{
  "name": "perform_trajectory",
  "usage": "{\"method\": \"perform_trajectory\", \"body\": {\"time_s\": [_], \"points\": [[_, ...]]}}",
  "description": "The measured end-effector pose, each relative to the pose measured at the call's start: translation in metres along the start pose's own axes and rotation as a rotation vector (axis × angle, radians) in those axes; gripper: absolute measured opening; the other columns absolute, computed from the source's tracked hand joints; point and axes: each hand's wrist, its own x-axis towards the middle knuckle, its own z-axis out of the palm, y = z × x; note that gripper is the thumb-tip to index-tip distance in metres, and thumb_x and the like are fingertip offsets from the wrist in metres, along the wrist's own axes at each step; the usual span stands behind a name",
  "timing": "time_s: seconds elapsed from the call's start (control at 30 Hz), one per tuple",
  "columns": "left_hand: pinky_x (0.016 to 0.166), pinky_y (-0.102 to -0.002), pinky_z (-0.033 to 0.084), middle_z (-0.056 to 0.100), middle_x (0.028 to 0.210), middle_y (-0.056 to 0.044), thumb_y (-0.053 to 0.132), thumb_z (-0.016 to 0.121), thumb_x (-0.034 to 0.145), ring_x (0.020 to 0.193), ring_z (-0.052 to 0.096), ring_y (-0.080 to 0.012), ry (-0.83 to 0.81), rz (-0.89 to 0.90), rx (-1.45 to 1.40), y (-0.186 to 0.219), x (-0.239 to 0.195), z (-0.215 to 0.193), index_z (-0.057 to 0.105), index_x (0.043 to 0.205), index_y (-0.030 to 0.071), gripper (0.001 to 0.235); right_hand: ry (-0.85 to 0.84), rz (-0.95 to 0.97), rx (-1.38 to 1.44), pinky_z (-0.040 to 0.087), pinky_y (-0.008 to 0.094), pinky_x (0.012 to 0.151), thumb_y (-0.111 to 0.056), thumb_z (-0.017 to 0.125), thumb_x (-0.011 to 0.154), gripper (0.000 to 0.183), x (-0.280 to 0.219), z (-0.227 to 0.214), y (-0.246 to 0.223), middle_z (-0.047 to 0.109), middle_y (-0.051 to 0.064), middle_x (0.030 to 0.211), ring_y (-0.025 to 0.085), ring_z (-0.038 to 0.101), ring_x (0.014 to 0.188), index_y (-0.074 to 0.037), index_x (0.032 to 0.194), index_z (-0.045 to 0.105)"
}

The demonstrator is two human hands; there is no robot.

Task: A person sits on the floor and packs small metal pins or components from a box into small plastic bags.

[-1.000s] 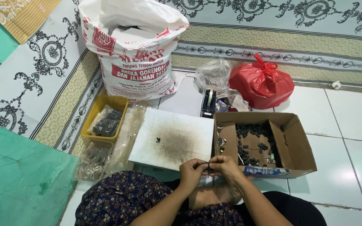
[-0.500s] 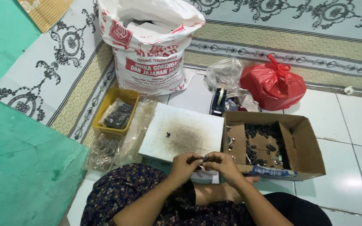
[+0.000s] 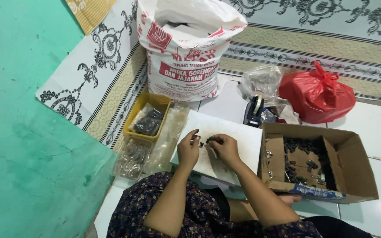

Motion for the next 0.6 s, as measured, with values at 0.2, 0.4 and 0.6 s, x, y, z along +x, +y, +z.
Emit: {"method": "perform_trajectory", "body": {"time_s": [0.2,0.4,0.6], "points": [[0.084,-0.041,0.057,0.078,0.098,-0.011,0.016,0.061,0.099,0.092,0.072,-0.0314,-0.071,-0.007,0.091,-0.007,0.002,0.007,0.074,0.121,0.015,0.026,0.005,-0.123,-0.301,0.062,0.037,0.084,-0.007,0.077,0.085,0.020,0.009,0.016,-0.007,0.077,0.009,0.097,0.026,0.075,0.096,-0.011,0.105,0.080],[0.082,-0.043,0.057,0.078,0.097,-0.012,0.020,0.065,0.097,0.091,0.071,-0.0333,-0.013,0.063,0.137,-0.019,0.004,0.016,0.075,0.116,0.013,0.023,-0.053,-0.147,-0.300,0.061,0.043,0.090,-0.005,0.074,0.085,0.027,0.003,0.012,-0.020,0.075,0.016,0.100,0.034,0.073,0.101,-0.009,0.112,0.077],[0.077,-0.041,0.058,0.076,0.102,-0.012,0.017,0.070,0.094,0.088,0.071,-0.0302,0.069,0.126,0.205,0.005,-0.006,0.007,0.074,0.118,0.011,0.025,-0.001,-0.209,-0.211,0.061,0.044,0.090,0.002,0.072,0.084,0.033,-0.011,-0.006,-0.021,0.076,0.018,0.102,0.035,0.073,0.101,-0.008,0.115,0.075]]}}
